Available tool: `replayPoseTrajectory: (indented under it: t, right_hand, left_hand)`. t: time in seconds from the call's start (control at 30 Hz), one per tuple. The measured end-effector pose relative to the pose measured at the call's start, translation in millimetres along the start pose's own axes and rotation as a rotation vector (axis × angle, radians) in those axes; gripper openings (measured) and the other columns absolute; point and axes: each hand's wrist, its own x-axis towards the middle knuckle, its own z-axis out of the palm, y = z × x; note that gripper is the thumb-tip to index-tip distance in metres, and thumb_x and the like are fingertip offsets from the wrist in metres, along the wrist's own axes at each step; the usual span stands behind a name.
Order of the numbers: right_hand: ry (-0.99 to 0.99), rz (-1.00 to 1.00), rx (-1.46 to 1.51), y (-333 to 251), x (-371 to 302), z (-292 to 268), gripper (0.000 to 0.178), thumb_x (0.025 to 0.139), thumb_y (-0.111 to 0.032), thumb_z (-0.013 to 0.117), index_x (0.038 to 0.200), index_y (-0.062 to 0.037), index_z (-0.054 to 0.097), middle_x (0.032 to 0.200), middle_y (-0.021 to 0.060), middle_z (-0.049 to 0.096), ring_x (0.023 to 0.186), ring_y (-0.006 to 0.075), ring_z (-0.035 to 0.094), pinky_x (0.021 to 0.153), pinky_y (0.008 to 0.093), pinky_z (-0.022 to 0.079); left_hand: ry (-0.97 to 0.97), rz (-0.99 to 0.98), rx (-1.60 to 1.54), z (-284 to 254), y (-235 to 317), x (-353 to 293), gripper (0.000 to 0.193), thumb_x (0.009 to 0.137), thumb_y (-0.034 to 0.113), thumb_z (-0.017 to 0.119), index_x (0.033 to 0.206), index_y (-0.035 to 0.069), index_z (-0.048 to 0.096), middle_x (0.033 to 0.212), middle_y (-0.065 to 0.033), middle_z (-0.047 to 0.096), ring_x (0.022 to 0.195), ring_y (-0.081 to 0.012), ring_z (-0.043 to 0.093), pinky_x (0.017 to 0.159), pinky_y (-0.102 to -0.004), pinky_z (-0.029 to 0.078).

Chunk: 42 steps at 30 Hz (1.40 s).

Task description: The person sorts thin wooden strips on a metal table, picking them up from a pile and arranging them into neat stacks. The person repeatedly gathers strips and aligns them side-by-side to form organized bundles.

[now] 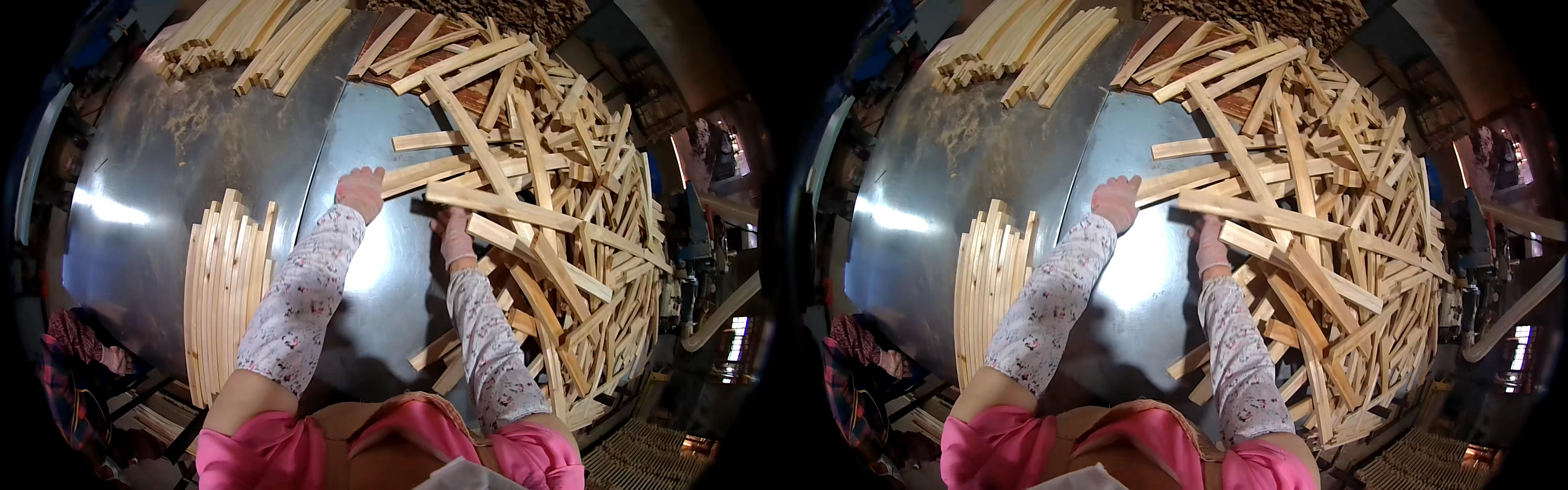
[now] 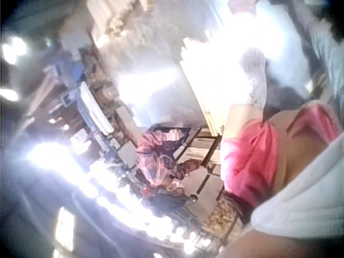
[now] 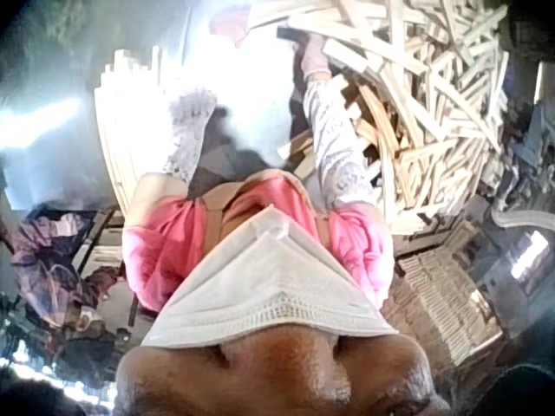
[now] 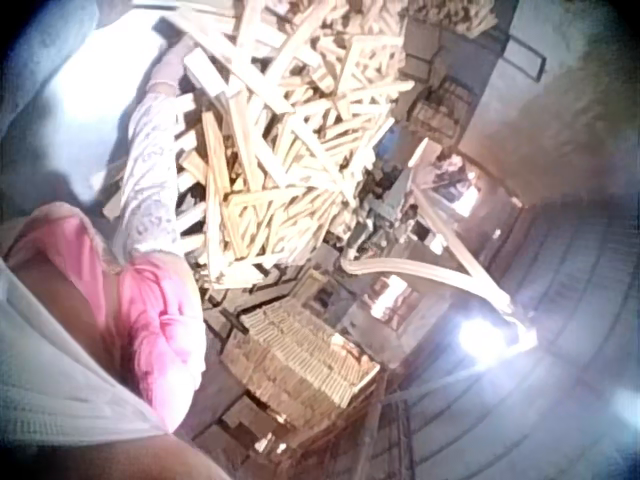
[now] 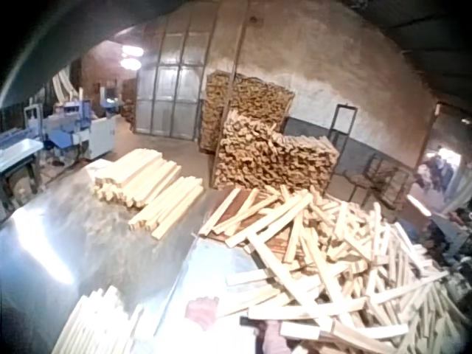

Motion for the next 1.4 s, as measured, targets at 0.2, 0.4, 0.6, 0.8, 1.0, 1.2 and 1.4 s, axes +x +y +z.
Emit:
replayPoseTrajectory:
  t: [0.2,0.4,0.6,0.8,1.0,1.2,1.4]
  right_hand:
    - [0.123,0.095,0.034,-31,75,3,0.045,0.096,-0.039,0.077,0.131,-0.0129,0.069,0.117,0.0082,0.075,0.102,0.0257,0.073,0.079,0.0451,0.061]
    - [-0.013,-0.069,-0.249,-72,-55,-19,0.047,0.093,-0.044,0.081,0.106,0.0002,0.075,0.100,0.0143,0.075,0.084,0.0277,0.074,0.074,0.0410,0.060]
    - [-0.650,-0.077,-1.129,45,-302,-75,0.039,0.102,-0.026,0.067,0.132,0.0004,0.064,0.133,0.0372,0.064,0.113,0.0426,0.073,0.093,0.0488,0.060]
    - [-1.096,-0.739,-1.319,45,-308,-67,0.034,0.104,-0.024,0.061,0.131,-0.0037,0.067,0.125,0.0214,0.073,0.110,0.0378,0.074,0.096,0.0417,0.063]
    - [-0.286,-0.900,-1.590,-41,-129,14,0.056,0.095,-0.035,0.069,0.143,-0.0084,0.060,0.141,0.0268,0.064,0.135,0.0405,0.061,0.107,0.0509,0.054]
    - [-0.008,-0.725,-1.780,-18,48,-61,0.069,0.100,-0.048,0.060,0.160,-0.0141,0.051,0.160,0.0218,0.055,0.147,0.0414,0.053,0.123,0.0568,0.043]
    - [-0.156,-0.705,-1.902,-13,1,-7,0.062,0.095,-0.048,0.062,0.148,-0.0166,0.066,0.152,0.0192,0.064,0.143,0.0436,0.057,0.121,0.0559,0.044]
  left_hand:
    - [-0.144,-0.044,-0.122,16,16,-73,0.027,0.099,0.021,0.061,0.120,0.006,0.073,0.122,-0.0189,0.072,0.116,-0.0369,0.071,0.099,-0.0483,0.059]
    - [-0.489,-0.280,-1.198,58,-75,-227,0.067,0.089,0.041,0.072,0.135,-0.007,0.063,0.110,-0.0206,0.073,0.102,-0.0306,0.072,0.094,-0.0453,0.056]
    - [-0.245,0.161,-0.979,146,-79,-376,0.061,0.091,0.017,0.077,0.148,0.001,0.060,0.131,-0.0173,0.071,0.121,-0.0269,0.068,0.107,-0.0402,0.055]
    - [-0.571,-0.274,-2.036,111,-43,-439,0.053,0.100,0.035,0.071,0.143,0.005,0.061,0.131,-0.0177,0.072,0.112,-0.0305,0.074,0.094,-0.0512,0.061]
    - [-0.453,-0.139,-2.610,95,-40,-466,0.077,0.101,0.062,0.062,0.149,0.004,0.056,0.116,-0.0187,0.075,0.080,-0.0265,0.075,0.070,-0.0427,0.060]
    - [-0.320,-0.210,-2.650,105,-21,-455,0.086,0.102,0.073,0.052,0.150,0.002,0.056,0.103,-0.0185,0.076,0.069,-0.0257,0.072,0.057,-0.0396,0.056]
    - [-0.167,-0.194,-2.704,107,-4,-475,0.083,0.099,0.070,0.063,0.146,0.002,0.058,0.099,-0.0124,0.075,0.069,-0.0193,0.071,0.060,-0.0331,0.057]
